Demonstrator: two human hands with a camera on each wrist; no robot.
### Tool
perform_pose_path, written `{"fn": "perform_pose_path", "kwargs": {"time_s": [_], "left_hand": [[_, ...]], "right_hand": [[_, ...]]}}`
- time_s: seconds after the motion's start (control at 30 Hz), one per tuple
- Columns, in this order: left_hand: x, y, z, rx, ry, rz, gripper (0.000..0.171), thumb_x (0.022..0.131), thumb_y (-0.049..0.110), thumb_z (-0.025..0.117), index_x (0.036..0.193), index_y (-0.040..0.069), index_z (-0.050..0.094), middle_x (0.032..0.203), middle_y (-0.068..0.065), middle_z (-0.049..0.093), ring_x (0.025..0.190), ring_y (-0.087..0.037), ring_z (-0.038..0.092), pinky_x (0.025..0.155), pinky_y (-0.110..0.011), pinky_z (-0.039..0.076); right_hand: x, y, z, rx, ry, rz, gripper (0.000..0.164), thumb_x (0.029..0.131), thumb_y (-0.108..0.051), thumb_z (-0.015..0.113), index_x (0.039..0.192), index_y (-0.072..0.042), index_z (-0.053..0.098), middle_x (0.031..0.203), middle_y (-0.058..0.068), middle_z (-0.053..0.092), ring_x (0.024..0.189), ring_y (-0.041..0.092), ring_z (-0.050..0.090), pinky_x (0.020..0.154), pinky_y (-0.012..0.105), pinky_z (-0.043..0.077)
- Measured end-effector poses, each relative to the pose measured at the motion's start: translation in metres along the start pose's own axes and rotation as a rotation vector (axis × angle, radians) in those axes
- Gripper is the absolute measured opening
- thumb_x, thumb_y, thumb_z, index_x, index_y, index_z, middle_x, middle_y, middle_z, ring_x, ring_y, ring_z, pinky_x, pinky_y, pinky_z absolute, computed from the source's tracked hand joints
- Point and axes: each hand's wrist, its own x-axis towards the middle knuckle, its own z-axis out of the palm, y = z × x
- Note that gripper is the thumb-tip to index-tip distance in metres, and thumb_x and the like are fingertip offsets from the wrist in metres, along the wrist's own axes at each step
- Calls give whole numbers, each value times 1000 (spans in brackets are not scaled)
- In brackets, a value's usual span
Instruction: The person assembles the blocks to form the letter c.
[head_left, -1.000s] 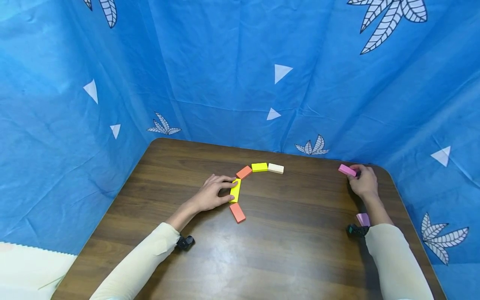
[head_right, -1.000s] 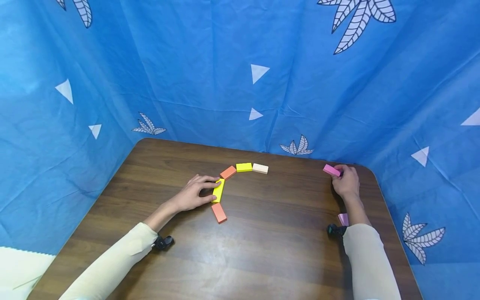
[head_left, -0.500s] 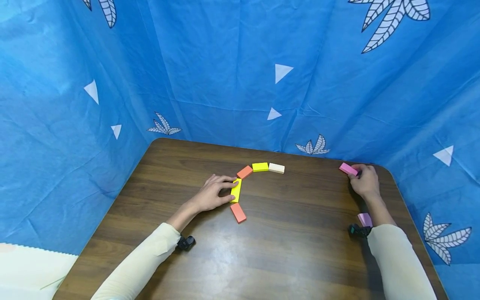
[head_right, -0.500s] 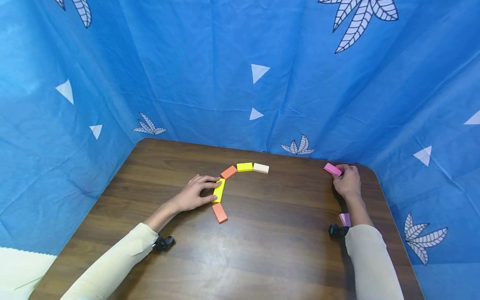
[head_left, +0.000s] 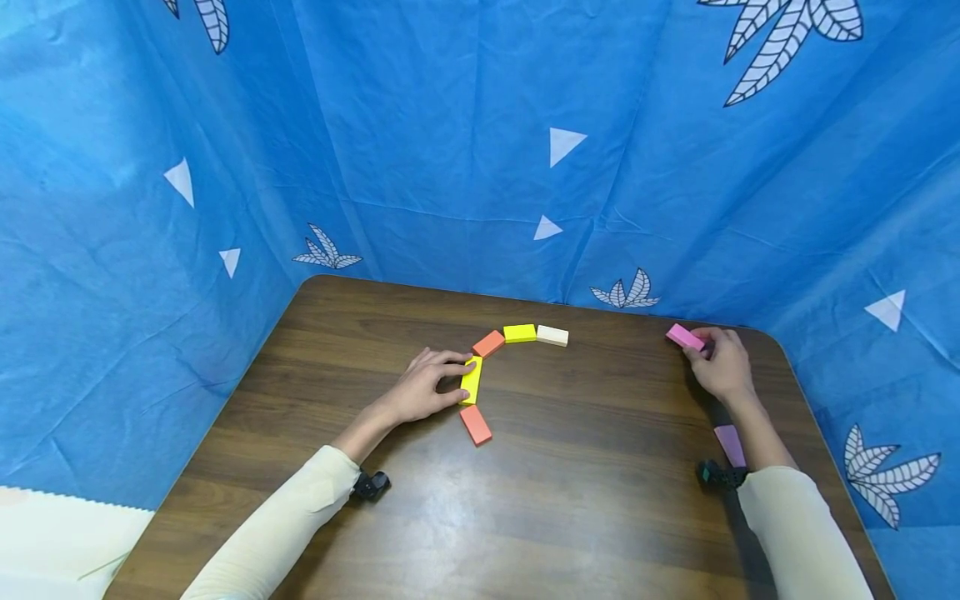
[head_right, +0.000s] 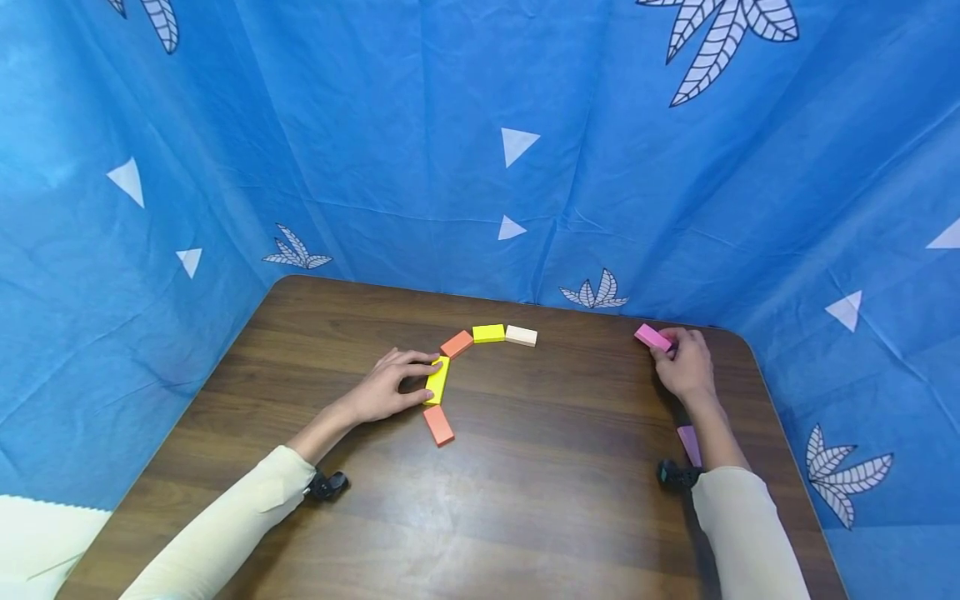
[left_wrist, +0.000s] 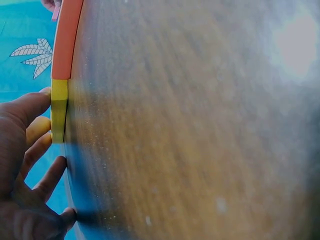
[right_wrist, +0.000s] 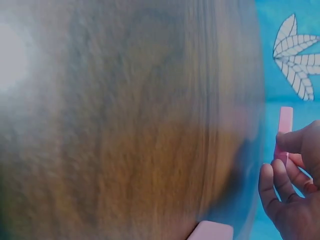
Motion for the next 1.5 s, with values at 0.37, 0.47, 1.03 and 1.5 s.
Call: {"fn": "perform_pose_path", "kwargs": {"time_s": [0.37,0.47,1.03,1.5], "left_hand": [[0,1,-2,-7,-3,1,55,100,33,79,150,17,66,160,-4,59,149,-34,51,133,-72,17],[0,1,-2,-5,2,7,55,100,32,79,150,16,66,160,-4,59,148,-34,52,133,-73,18],[-2,2,-1,-21,-7,-16,54,101,35,77,151,18,65,162,-2,57,151,-33,49,134,-71,17],[-2,4,-1,-23,-16,-36,56,102,34,77,153,18,63,164,-2,56,153,-33,47,135,-70,15]], "right_hand": [[-15,-25,6,45,-6,-107,35,101,-12,71,130,7,66,120,27,59,95,33,57,76,31,41],[-20,-32,7,65,-12,-128,33,101,-11,71,129,7,66,119,25,59,95,32,58,76,23,41],[-47,-67,21,148,-89,-174,31,100,-10,74,128,1,67,115,18,62,98,30,59,72,17,42],[-71,-85,38,193,-136,-287,28,94,-6,80,120,-3,69,107,13,63,91,23,58,71,17,45]]}}
